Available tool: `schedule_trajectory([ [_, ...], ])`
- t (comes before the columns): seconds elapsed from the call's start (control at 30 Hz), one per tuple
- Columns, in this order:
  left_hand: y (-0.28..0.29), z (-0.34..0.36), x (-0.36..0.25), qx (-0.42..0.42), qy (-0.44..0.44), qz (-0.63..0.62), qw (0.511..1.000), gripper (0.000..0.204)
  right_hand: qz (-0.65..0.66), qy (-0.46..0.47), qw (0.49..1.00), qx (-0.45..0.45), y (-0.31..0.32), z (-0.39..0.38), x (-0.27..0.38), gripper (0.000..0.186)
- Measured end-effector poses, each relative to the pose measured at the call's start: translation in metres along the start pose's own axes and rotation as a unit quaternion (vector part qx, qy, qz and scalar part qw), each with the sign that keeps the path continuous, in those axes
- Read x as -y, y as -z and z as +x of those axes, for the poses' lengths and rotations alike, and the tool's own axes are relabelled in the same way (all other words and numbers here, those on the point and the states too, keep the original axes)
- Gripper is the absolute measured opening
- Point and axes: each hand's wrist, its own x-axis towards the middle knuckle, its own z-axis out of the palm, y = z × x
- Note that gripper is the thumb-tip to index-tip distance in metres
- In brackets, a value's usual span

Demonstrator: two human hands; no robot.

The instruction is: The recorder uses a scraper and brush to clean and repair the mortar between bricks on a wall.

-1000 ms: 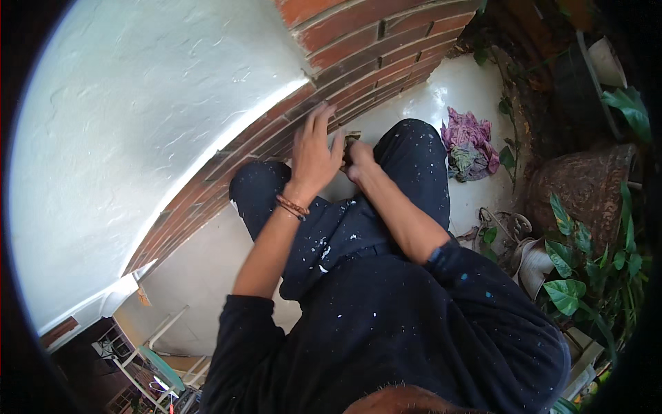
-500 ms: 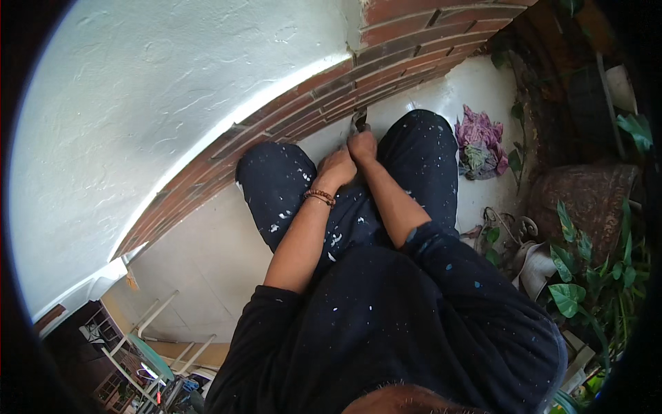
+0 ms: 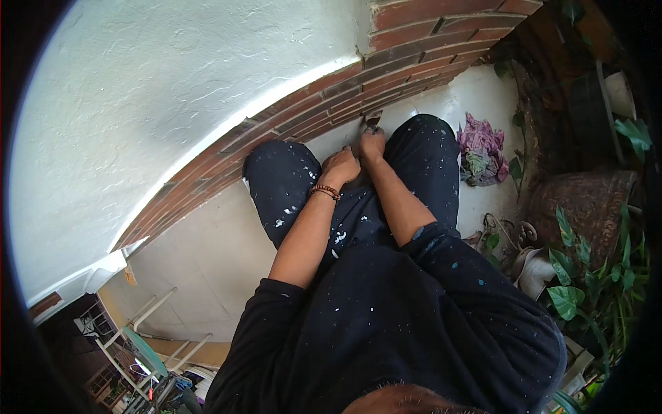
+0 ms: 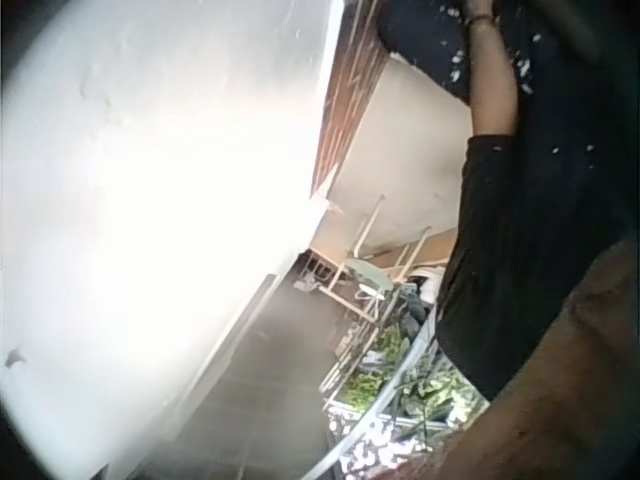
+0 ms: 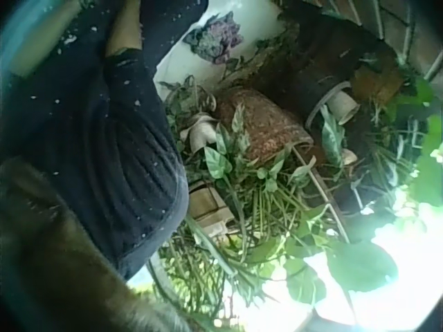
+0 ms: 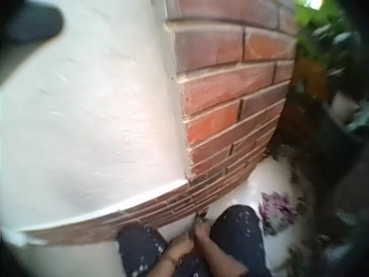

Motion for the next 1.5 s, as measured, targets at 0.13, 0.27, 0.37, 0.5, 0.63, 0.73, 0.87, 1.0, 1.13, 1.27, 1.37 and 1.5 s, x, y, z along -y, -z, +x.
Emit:
schedule_trajectory([
  [0.13, -0.003, 0.006, -0.027, 0.021, -0.035, 0.006, 0.999, 0.055, 0.178, -0.185, 0.956, 0.145, 0.005, 0.058, -0.039, 0.028],
  [0.27, 0.007, 0.003, -0.012, 0.022, -0.006, 0.004, 1.000, 0.055, 0.203, -0.206, 0.952, 0.101, 0.005, 0.015, 0.006, 0.038],
  [0.37, -0.002, 0.010, -0.031, 0.027, -0.025, 0.010, 0.999, 0.055, 0.192, -0.143, 0.970, 0.051, 0.011, 0.046, -0.025, 0.036],
  [0.5, 0.000, 0.007, -0.015, 0.024, 0.001, -0.005, 1.000, 0.055, 0.242, -0.247, 0.925, 0.158, 0.028, 0.009, 0.019, 0.034],
  [0.63, 0.004, 0.008, -0.015, 0.021, -0.007, -0.009, 1.000, 0.056, 0.245, -0.225, 0.935, 0.126, 0.032, 0.001, 0.034, 0.031],
  [0.73, -0.002, 0.012, -0.027, 0.021, -0.026, 0.003, 0.999, 0.056, 0.159, -0.146, 0.974, 0.069, 0.024, 0.019, 0.004, 0.035],
  [0.87, -0.003, 0.015, -0.009, 0.011, -0.008, -0.008, 1.000, 0.057, -0.030, -0.024, 0.999, 0.035, 0.016, -0.005, 0.014, 0.032],
  [1.0, -0.005, 0.028, -0.033, 0.002, -0.015, -0.004, 1.000, 0.065, 0.351, -0.219, 0.896, 0.161, 0.052, 0.052, 0.014, 0.019],
  [1.13, 0.012, 0.006, -0.025, 0.024, -0.012, -0.087, 0.996, 0.079, 0.506, -0.290, 0.775, 0.243, 0.137, 0.039, 0.092, 0.014],
  [1.27, -0.007, 0.013, -0.007, 0.002, -0.037, 0.040, 0.998, 0.081, 0.426, -0.137, 0.865, 0.227, 0.235, 0.047, 0.128, 0.011],
  [1.37, -0.013, 0.019, -0.008, 0.000, -0.043, -0.011, 0.999, 0.079, 0.274, -0.079, 0.951, 0.122, 0.275, 0.094, 0.093, 0.019],
  [1.5, -0.010, 0.014, -0.009, 0.016, -0.049, 0.004, 0.999, 0.076, 0.190, -0.096, 0.970, 0.117, 0.268, 0.138, 0.047, 0.022],
])
